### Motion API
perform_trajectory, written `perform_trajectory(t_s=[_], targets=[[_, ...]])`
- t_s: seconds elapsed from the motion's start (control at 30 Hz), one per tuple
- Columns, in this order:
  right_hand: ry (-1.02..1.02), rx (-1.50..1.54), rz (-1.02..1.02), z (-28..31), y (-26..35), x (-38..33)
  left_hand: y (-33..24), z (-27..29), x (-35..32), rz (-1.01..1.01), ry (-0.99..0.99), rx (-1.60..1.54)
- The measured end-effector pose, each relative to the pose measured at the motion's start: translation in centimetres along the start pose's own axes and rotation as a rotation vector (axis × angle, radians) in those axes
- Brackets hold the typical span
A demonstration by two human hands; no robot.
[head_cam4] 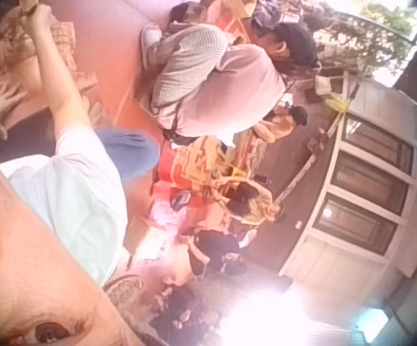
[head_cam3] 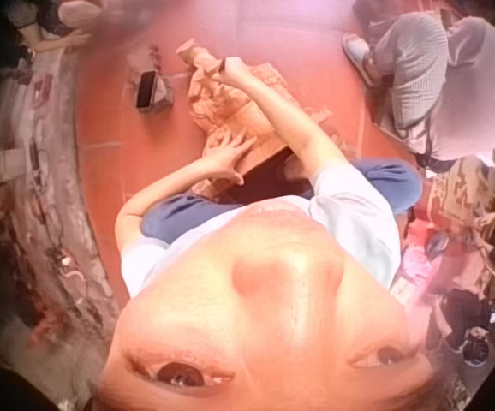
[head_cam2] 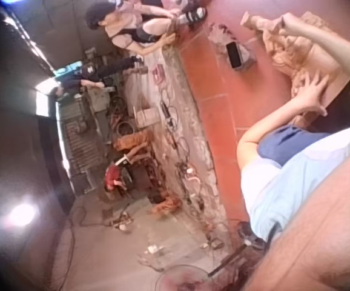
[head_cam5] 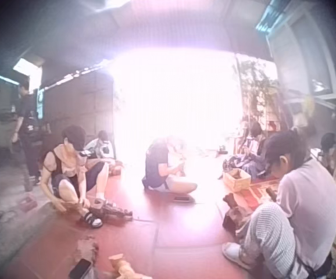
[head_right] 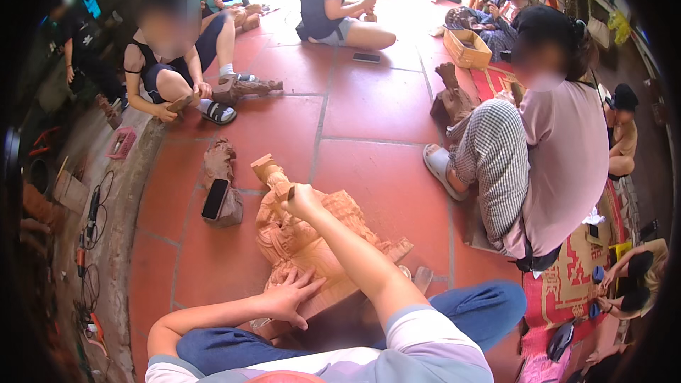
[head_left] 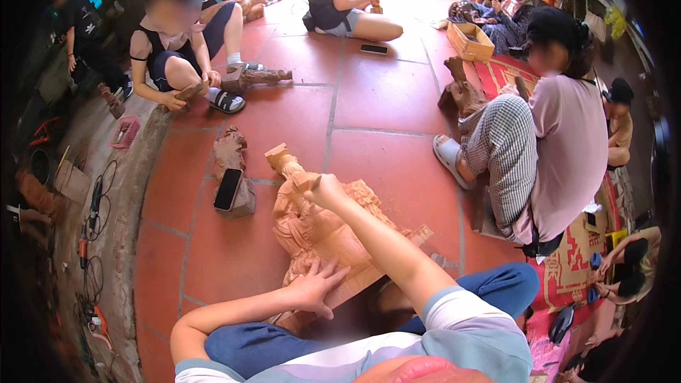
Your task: The person carves a wooden figure using a chisel and mallet while sitting on the floor. They repeatedly strike the chisel to shape the wood and occasionally pause to inspect the work.
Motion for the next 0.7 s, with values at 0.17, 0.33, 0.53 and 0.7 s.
perform_trajectory(t_s=[0.17,0.33,0.53,0.7], targets=[[-0.020,-0.084,0.244,-0.8,-1.4,-0.7,-0.7,0.9,0.2,-0.004,0.012,0.035],[0.054,0.114,-0.084,-0.5,-0.6,-0.5,0.1,0.0,0.0,0.008,0.009,0.008],[0.035,-0.023,0.278,-1.9,0.0,-2.4,-0.5,0.5,0.1,0.008,0.028,0.061],[0.027,0.026,0.224,-0.7,-0.2,-1.6,0.0,-0.1,0.4,-0.017,-0.001,0.106]])
Point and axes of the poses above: each hand's wrist, its own x-axis towards the middle knuckle, its own z-axis out of the back of the hand, y = z × x, the point moved 8 cm from there along x, towards the middle knuckle, and after that the axes turned 8 degrees about -y, right-handed, at the moved point
